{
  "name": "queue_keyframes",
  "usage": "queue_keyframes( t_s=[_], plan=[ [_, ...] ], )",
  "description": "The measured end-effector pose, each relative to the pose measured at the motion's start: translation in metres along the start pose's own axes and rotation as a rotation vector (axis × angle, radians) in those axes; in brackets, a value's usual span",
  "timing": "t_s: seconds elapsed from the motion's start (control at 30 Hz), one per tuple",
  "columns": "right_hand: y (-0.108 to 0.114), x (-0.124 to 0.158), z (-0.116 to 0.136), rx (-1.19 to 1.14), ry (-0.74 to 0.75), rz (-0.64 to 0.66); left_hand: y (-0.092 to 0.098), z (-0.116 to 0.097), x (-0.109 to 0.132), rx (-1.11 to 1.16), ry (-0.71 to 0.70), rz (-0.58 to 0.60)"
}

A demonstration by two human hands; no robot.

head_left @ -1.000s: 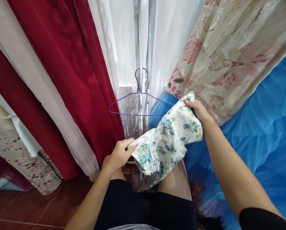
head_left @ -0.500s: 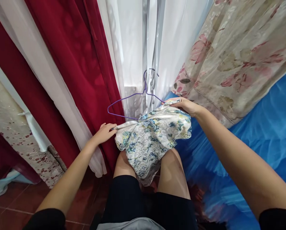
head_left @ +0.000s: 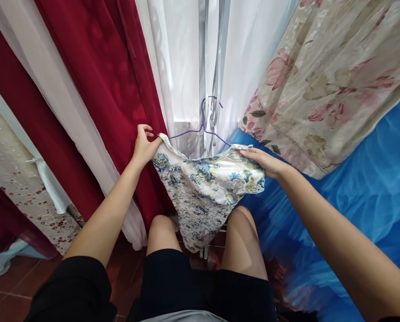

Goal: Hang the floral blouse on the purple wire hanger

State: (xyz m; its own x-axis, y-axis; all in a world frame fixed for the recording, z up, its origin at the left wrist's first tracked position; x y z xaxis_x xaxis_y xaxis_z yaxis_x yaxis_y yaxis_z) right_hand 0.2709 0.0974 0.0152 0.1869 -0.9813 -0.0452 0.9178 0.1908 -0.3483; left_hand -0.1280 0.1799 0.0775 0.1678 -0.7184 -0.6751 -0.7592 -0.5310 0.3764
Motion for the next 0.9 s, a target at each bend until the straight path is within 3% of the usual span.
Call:
queue_keyframes(
  t_s=[0.1, 0.23, 0.33, 0.43, 0.57, 0.73, 0.8, 0.9],
  plan=[
    [0.025, 0.017, -0.011, 0.006, 0.098, -0.109, 0.007, -0.011, 0.009, -0.067, -0.042, 0.02],
    [0.048, 0.027, -0.002, 0.029, 0.272, -0.235, -0.003, -0.042, 0.028, -0.016, -0.152, 0.272],
    [0.044, 0.025, 0.028, 0.056, 0.396, -0.285, -0.016, -0.067, 0.041, 0.075, -0.195, 0.395],
    [0.027, 0.024, 0.064, 0.065, 0.523, -0.314, -0.028, -0.076, 0.049, 0.22, -0.154, 0.422],
    [-0.004, 0.033, 0.091, 0.114, 0.586, -0.282, -0.036, -0.062, 0.047, 0.28, -0.128, 0.301],
    [-0.042, 0.054, 0.091, 0.151, 0.513, -0.185, -0.032, -0.042, 0.039, 0.087, -0.149, 0.092],
    [-0.059, 0.064, 0.079, 0.174, 0.396, -0.07, -0.026, -0.035, 0.043, 0.02, -0.122, -0.02],
    [-0.09, 0.082, 0.048, 0.304, 0.207, 0.236, -0.022, -0.023, 0.061, 0.113, -0.02, -0.13]
  ],
)
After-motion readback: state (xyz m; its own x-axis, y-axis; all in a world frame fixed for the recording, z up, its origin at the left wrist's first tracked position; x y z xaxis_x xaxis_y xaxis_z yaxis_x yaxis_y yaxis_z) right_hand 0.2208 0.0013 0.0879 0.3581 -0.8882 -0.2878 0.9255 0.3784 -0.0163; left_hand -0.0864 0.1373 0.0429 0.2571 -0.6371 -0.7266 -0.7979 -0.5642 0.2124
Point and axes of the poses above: each hand's wrist, its own x-axis away from the middle knuckle, its own y-axis out of the back of the hand, z = x × y, the point moved 7 cm from there along -x, towards the middle knuckle, and after that the axes turned 11 degrees about -x, right-handed, at the moved point
